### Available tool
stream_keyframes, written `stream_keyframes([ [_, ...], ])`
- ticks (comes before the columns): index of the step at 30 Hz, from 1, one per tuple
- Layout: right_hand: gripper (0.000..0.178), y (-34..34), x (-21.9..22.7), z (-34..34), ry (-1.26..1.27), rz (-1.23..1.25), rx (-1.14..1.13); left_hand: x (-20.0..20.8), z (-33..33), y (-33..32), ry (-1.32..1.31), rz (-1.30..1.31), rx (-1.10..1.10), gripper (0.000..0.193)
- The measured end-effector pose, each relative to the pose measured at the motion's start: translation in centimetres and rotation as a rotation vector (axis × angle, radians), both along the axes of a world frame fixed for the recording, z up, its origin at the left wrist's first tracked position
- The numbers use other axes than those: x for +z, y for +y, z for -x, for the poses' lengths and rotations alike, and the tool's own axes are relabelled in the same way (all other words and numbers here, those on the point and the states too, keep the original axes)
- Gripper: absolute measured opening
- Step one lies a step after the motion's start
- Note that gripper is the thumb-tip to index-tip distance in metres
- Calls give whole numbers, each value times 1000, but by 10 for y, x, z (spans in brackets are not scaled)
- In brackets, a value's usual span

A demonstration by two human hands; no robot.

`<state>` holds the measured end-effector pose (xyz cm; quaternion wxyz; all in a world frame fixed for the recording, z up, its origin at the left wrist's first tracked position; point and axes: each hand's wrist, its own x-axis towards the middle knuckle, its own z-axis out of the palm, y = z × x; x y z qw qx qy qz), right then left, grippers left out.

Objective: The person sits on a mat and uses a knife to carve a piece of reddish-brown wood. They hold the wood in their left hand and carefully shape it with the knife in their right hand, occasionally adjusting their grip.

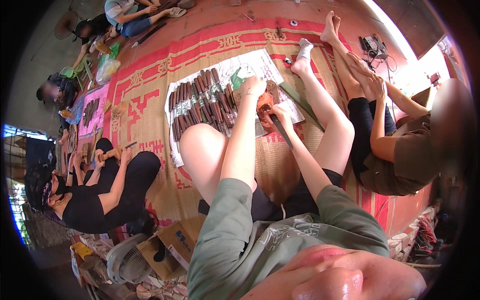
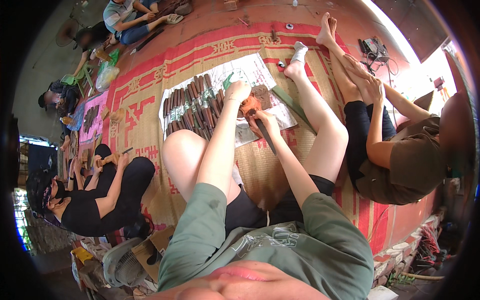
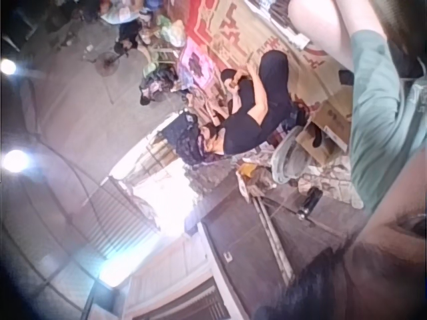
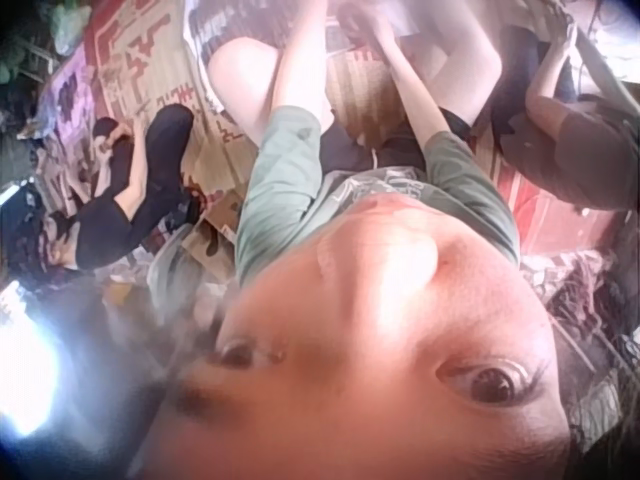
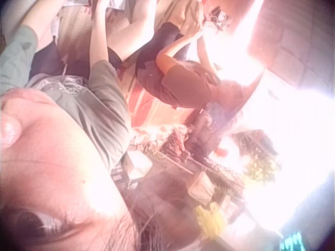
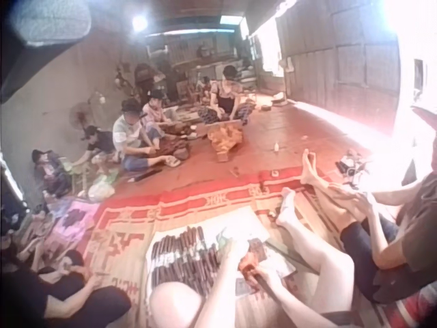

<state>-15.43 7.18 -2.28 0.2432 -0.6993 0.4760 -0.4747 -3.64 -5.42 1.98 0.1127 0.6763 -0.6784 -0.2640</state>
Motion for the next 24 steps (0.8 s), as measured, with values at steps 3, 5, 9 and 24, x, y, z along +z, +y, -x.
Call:
stream_keyframes([
  [3, 16, -4, -4, 1, -45, 130, -76, -1, 6, 1, 4, 18, 7, 38],
  [5, 17, 0, -9, 2, -57, 25, -76, -3, 9, -1, 16, 18, -9, 37],
  [9, 18, 0, -34, -7, -95, 144, -97, 1, 4, 1, -5, 12, -5, 37],
  [24, 23, -5, -32, -13, -198, 22, -89, 7, 7, 4, 28, -30, 39, 38],
])
